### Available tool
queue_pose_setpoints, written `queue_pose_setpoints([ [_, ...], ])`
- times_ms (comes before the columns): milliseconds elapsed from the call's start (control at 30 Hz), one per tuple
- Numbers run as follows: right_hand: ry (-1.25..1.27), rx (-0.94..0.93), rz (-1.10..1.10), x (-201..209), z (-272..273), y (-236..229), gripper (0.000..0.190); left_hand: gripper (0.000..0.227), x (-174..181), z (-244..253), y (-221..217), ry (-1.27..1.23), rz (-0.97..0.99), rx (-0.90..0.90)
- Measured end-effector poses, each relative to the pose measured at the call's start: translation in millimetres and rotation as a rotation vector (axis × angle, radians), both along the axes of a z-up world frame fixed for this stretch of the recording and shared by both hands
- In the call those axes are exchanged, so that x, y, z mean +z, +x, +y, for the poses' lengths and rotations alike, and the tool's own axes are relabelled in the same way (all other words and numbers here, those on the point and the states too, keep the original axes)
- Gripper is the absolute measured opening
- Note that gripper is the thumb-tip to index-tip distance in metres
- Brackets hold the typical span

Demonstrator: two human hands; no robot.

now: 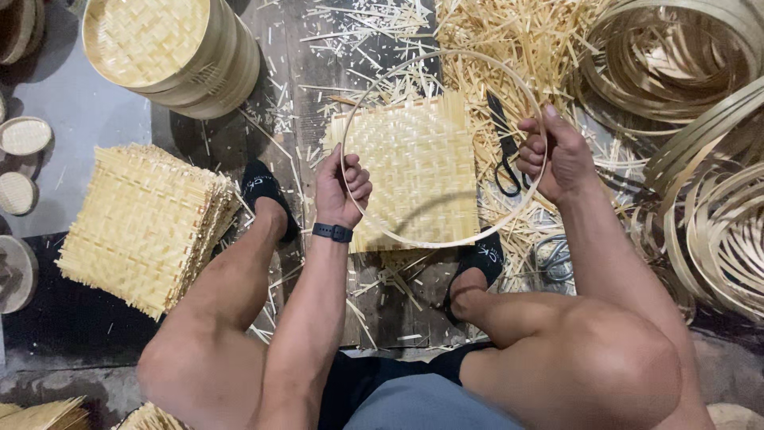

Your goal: The person constructs a bamboo basket by fitting a circular frame onto a woven base, trimming excess material with shears, and assembling the components by hand.

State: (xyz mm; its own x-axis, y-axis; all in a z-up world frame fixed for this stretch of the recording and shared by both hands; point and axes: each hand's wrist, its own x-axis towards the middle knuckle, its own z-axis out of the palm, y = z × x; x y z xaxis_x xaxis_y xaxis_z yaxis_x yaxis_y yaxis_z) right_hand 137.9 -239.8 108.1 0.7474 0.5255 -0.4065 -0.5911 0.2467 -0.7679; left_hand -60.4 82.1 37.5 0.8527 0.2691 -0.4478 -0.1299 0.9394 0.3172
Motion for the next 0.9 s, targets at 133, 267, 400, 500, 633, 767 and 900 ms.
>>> queue_pose_setpoints([
  [133, -0.093, 0.043, -0.027, 4.0, 1.4, 1.3, 0.049, 0.040, -7.9, -0.6, -8.0, -0.059, -0.080, -0.059],
  [267, -0.171, 0.132, -0.075, 15.2, 2.4, -4.0, 0.040, 0.039, 17.7, -0.8, -11.1, 0.028, -0.026, -0.146],
  [400, -0.427, 0.277, -0.090, 25.3, 12.6, -8.2, 0.039, 0.029, 69.0, 8.7, 20.1, 0.566, 0.296, -0.443],
  [500, -0.443, 0.349, -0.162, 25.9, 21.2, -13.1, 0.053, 0.033, 93.8, -8.1, 40.4, 0.790, 0.366, -0.654],
  [633, -0.445, 0.318, -0.202, 22.7, 17.3, -14.5, 0.057, 0.048, 99.9, -13.4, 45.7, 0.920, 0.406, -0.675],
  [767, -0.454, 0.451, -0.240, 21.0, 16.8, -8.3, 0.058, 0.052, 96.3, 0.2, 43.5, 0.889, 0.364, -0.679],
  [900, -0.377, 0.272, -0.066, 25.8, 12.7, -5.8, 0.046, 0.044, 95.6, 20.4, 37.4, 0.780, 0.374, -0.603],
])
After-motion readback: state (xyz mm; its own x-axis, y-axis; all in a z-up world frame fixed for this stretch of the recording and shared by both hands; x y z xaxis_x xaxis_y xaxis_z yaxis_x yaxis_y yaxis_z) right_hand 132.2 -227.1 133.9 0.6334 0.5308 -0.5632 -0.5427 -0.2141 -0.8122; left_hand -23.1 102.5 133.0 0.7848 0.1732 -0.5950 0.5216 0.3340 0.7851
